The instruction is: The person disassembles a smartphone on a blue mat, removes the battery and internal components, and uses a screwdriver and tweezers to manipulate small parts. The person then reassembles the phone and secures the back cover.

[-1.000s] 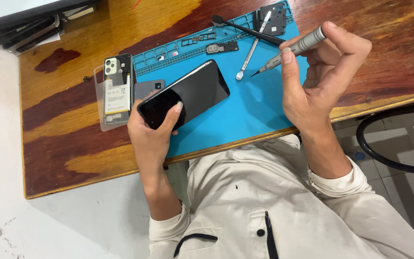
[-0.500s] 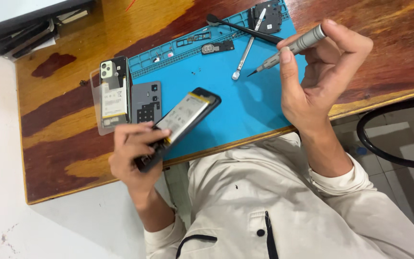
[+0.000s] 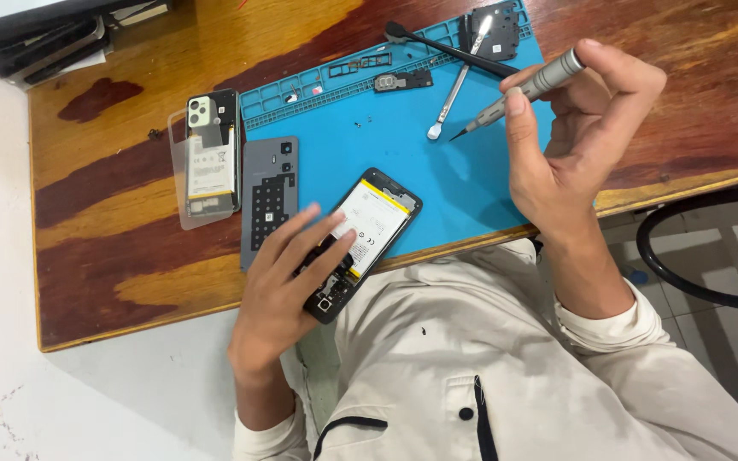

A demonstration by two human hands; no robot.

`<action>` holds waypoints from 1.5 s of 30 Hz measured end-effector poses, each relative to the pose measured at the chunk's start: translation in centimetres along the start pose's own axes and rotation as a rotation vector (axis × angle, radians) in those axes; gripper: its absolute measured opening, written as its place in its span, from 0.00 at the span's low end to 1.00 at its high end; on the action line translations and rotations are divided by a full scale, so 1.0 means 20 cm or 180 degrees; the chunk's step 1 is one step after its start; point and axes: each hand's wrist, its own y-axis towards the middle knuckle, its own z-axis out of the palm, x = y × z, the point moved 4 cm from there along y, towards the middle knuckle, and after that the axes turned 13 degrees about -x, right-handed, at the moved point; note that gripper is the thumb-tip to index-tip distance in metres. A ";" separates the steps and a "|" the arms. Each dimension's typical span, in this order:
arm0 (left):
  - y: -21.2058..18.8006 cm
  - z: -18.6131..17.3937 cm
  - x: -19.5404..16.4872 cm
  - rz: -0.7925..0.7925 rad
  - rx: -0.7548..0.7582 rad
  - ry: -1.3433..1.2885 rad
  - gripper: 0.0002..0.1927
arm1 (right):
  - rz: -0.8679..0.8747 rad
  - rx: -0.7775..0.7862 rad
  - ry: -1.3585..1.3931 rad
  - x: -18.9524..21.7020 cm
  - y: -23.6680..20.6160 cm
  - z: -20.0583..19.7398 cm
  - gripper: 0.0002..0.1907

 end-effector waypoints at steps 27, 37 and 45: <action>-0.03 0.21 0.25 -0.4130 -0.1651 -0.4291 0.20 | -0.0012 0.0057 -0.0097 0.03 0.03 -0.02 0.24; -0.02 0.17 0.23 -0.4214 -0.1580 -0.4221 0.18 | -0.0303 0.0474 0.0074 0.11 -0.01 0.09 0.28; 0.05 0.05 0.14 -0.1783 -0.0509 -0.1041 0.16 | -0.0072 0.0364 -0.0051 0.10 -0.01 0.04 0.26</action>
